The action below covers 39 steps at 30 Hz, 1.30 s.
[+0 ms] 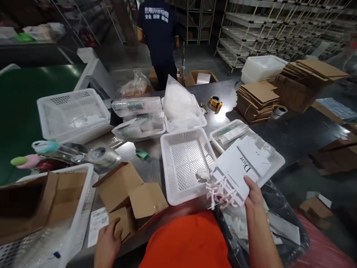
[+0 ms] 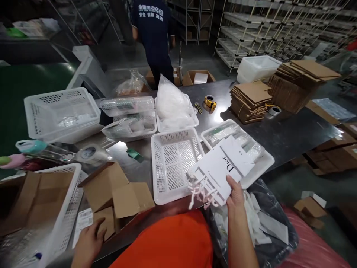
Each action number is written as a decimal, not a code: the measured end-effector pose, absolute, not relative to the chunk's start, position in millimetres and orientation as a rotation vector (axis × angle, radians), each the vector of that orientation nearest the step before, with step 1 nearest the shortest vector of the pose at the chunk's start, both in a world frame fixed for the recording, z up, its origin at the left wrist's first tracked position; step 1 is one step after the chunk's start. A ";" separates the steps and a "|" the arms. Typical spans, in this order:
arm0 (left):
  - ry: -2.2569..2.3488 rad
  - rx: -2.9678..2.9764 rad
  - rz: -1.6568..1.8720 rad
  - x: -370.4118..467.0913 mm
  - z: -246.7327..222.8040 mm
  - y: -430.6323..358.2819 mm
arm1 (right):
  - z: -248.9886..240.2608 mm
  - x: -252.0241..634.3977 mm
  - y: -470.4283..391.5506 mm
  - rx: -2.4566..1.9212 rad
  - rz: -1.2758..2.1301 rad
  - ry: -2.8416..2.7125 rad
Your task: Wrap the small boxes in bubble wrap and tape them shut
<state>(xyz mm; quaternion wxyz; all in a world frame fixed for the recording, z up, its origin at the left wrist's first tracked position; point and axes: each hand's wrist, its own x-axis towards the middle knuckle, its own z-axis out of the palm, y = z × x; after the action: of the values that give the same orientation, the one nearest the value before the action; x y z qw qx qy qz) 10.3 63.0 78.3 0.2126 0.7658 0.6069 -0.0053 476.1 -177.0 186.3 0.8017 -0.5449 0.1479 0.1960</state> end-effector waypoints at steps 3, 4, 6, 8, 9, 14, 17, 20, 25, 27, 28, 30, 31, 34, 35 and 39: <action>1.699 2.050 -0.058 10.6 87.1 69.3 | 178.9 460.0 -167.1 -1.162 0.528 0.272; 1.711 2.028 -0.061 14.0 94.7 71.9 | 178.5 455.7 -164.0 -1.162 0.572 0.244; 1.760 1.984 0.050 29.9 116.3 75.6 | 181.4 447.5 -156.6 -1.168 0.666 0.168; 1.735 1.872 0.310 60.0 143.2 76.2 | 188.8 437.4 -144.9 -1.168 0.788 0.070; 1.638 1.761 0.448 79.9 157.1 75.0 | 193.5 430.7 -136.8 -1.162 0.856 0.019; 1.000 0.782 0.430 183.0 210.8 54.9 | 210.3 381.3 -86.2 -1.106 1.229 -0.223; 1.009 0.537 0.301 207.3 218.1 38.2 | 206.4 358.3 -68.0 -1.195 1.209 -0.207; 1.088 0.538 0.362 203.4 210.2 28.8 | 198.4 350.7 -66.6 -1.286 1.181 -0.192; 1.105 0.519 0.240 190.4 194.7 27.5 | 196.3 351.3 -74.0 -1.378 1.201 -0.331; 1.166 0.518 0.294 192.4 191.5 26.7 | 198.8 350.1 -73.9 -1.424 1.243 -0.346; 1.192 0.532 0.325 195.2 190.7 25.5 | 200.0 349.9 -73.6 -1.451 1.250 -0.354; 1.202 0.585 0.334 204.1 190.2 21.9 | 201.9 353.8 -74.9 -1.494 1.212 -0.384; 1.172 0.618 0.314 209.7 190.6 19.9 | 202.7 359.6 -78.2 -1.501 1.169 -0.394; 1.005 0.719 0.272 226.0 193.8 16.3 | 207.5 399.4 -108.6 -1.529 0.982 -0.315; 0.951 0.746 0.273 229.3 195.1 17.2 | 210.8 420.4 -127.2 -1.581 0.873 -0.243; 0.932 0.819 0.238 219.5 195.8 35.3 | 231.7 522.3 -227.0 -1.965 0.081 0.156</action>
<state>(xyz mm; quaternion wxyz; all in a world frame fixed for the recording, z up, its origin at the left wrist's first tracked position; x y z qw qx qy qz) 219.5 35.3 195.8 0.8072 0.3827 0.4355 0.1111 522.3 -227.0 231.7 0.5517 -0.8307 0.0659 0.0341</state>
